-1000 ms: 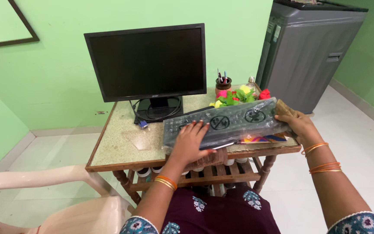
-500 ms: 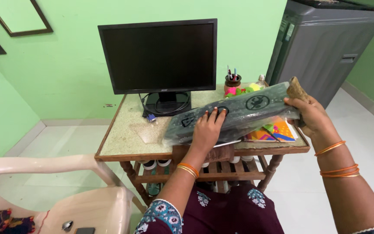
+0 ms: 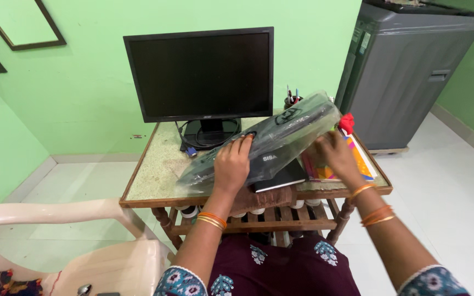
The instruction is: The person wipes a plastic-wrapped keyboard with a cloth on a desk. They then move the keyboard to a chair and wipe a book on the desk.
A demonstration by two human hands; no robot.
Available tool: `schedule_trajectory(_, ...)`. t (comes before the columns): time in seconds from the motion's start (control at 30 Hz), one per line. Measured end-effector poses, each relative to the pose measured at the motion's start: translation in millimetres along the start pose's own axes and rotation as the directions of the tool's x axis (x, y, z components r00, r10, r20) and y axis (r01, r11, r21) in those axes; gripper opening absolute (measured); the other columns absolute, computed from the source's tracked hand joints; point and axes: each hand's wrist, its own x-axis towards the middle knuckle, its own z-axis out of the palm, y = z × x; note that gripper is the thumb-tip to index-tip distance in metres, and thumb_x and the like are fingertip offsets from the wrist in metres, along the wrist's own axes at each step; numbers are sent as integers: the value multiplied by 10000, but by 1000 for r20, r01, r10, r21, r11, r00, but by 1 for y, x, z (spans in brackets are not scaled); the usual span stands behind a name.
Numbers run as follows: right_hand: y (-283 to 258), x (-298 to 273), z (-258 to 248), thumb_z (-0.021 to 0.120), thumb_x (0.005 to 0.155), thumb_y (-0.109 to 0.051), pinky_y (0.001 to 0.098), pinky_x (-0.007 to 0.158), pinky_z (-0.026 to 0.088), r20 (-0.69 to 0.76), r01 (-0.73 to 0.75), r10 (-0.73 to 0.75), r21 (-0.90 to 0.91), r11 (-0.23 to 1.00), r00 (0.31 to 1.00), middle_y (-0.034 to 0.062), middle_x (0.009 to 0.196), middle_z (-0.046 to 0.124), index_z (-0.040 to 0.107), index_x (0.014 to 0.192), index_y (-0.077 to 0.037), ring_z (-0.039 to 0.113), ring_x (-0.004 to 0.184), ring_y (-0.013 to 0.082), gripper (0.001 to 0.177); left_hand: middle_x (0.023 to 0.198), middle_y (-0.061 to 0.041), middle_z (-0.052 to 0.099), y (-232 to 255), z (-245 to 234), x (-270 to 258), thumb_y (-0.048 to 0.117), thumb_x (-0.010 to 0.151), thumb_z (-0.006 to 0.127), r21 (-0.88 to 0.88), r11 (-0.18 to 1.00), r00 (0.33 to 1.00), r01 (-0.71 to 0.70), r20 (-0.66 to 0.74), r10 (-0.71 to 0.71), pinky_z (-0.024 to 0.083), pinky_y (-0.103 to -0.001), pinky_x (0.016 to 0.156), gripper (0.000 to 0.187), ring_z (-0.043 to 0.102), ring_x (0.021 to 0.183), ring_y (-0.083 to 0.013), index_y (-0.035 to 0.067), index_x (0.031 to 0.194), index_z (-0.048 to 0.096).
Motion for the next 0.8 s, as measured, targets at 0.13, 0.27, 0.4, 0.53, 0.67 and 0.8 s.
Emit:
schedule_trajectory(0.13,-19,-13,26,709,876,-299,482,1000,484,201,51,45,-447,893,979,290,1284,572,552,1381,-32,583,1175,446,593,1084,-139,748,-1,-9,-2,13,868,639,-11,1000,999,29,17,-29,588,-402,834,352,733,955,-297,33,1218,680)
schedule_trajectory(0.27,-40,-15,33,734,834,-275,445,1099,465,228,150,-99,-217,964,969,238,1389,574,495,1422,-45,582,1288,382,675,1090,-136,749,-6,-12,-8,8,913,640,7,1000,999,18,26,-18,586,-396,825,308,734,950,-285,37,1216,683)
schedule_trajectory(0.4,-76,-46,40,656,873,-227,457,1072,451,492,-400,37,660,636,870,121,1524,463,280,1581,-190,521,1325,296,803,1113,-127,741,-3,-10,-14,73,982,642,18,1000,999,11,46,-12,582,-387,819,259,736,984,-273,66,1236,692)
schedule_trajectory(0.53,-123,-64,70,592,931,-346,501,969,551,557,-602,238,686,407,796,120,1424,535,358,1432,-163,654,1147,347,583,1182,-137,732,10,-13,-29,80,912,616,24,998,997,-49,67,48,570,-391,839,357,726,1002,-288,84,1259,699)
schedule_trajectory(0.67,-135,-63,96,592,997,-333,490,836,614,449,-579,381,726,372,808,157,1231,632,545,1269,-28,704,995,330,411,1223,-144,720,19,-21,-39,107,946,618,29,995,995,-99,37,98,566,-386,893,361,715,1040,-292,79,1303,667)
schedule_trajectory(0.8,-133,-72,111,602,997,-258,466,791,614,388,-538,390,725,431,835,137,1115,681,601,1199,-28,713,919,292,306,1268,-128,712,18,-48,-43,114,962,636,-1,1000,993,0,121,0,555,-394,959,389,691,1112,-283,80,1350,637)
